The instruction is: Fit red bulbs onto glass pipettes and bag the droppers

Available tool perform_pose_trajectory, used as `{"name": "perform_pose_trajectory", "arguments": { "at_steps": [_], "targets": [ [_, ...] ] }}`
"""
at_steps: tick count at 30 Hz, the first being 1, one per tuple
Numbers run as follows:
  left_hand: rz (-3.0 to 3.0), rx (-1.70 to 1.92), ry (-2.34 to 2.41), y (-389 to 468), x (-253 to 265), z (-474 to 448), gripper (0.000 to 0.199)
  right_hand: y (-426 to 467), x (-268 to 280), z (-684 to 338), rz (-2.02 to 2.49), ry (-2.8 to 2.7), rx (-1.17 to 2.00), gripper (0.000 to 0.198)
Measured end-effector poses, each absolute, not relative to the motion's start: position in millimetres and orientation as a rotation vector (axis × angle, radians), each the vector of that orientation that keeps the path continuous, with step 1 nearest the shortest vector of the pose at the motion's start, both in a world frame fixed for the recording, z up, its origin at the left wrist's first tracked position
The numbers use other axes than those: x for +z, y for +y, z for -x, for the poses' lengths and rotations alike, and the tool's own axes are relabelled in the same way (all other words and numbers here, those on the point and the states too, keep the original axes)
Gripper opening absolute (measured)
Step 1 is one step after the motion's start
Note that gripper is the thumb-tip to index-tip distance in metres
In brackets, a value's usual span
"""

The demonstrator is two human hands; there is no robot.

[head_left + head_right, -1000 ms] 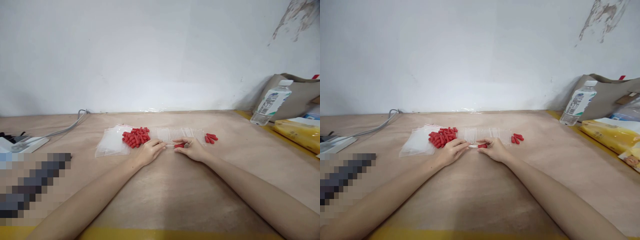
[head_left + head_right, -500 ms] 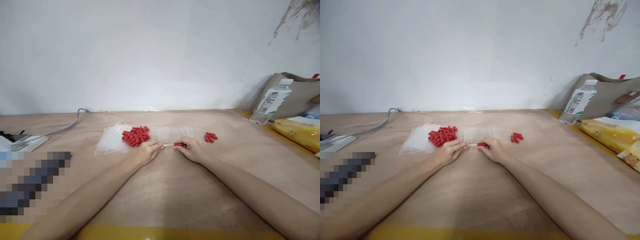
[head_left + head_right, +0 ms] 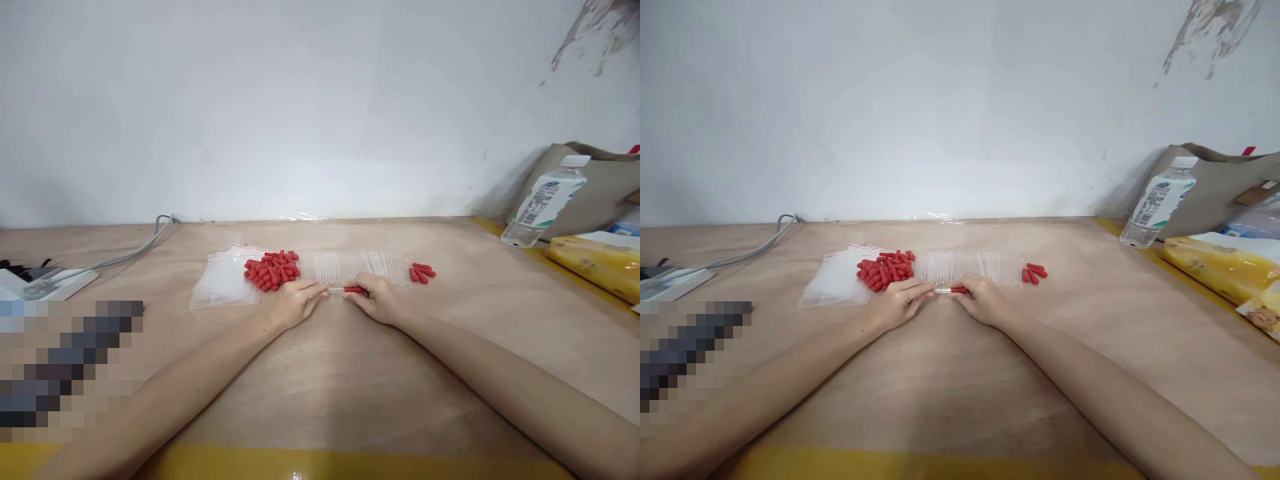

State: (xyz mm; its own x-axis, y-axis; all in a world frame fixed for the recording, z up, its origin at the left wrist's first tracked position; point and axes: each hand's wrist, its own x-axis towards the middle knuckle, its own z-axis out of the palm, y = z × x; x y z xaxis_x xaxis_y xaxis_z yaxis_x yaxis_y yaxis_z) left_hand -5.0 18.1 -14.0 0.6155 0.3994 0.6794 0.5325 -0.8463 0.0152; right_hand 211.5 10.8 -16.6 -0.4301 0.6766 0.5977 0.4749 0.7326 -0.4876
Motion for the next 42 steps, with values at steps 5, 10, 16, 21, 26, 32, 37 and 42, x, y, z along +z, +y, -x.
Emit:
{"name": "perform_pose_trajectory", "arguments": {
  "at_steps": [5, 10, 16, 21, 26, 32, 37, 42],
  "targets": [
    [2.672, -1.075, -0.778, 18.1, -14.4, 2.2, 0.021, 10.6, -15.9, -209.6, 0.869, -2.101, 0.312, 0.007],
    [2.699, -1.061, -0.797, 17.5, -11.6, -2.7, 0.022, 12.6, -15.4, -211.2, 0.911, -2.087, 0.372, 0.009],
    [2.702, -1.112, -0.848, 21.8, -15.9, 1.8, 0.022, 16.7, -15.4, -218.2, 0.908, -2.022, 0.473, 0.015],
    [2.710, -1.122, -0.878, 20.5, -16.1, 6.7, 0.022, 11.7, -12.2, -218.9, 0.953, -1.999, 0.481, 0.011],
    [2.703, -1.141, -0.803, 16.9, -14.7, 5.3, 0.020, 8.9, -13.4, -217.3, 0.913, -2.024, 0.479, 0.010],
    [2.659, -1.176, -0.793, 16.6, -14.8, 2.3, 0.020, 9.5, -15.2, -216.0, 0.925, -2.002, 0.489, 0.009],
    [2.665, -1.165, -0.815, 19.0, -17.1, 2.3, 0.022, 10.8, -16.5, -214.6, 0.926, -2.004, 0.497, 0.009],
    [2.690, -1.169, -0.851, 19.1, -16.9, 1.3, 0.021, 10.6, -15.3, -213.2, 0.917, -2.004, 0.501, 0.010]
  ]
}}
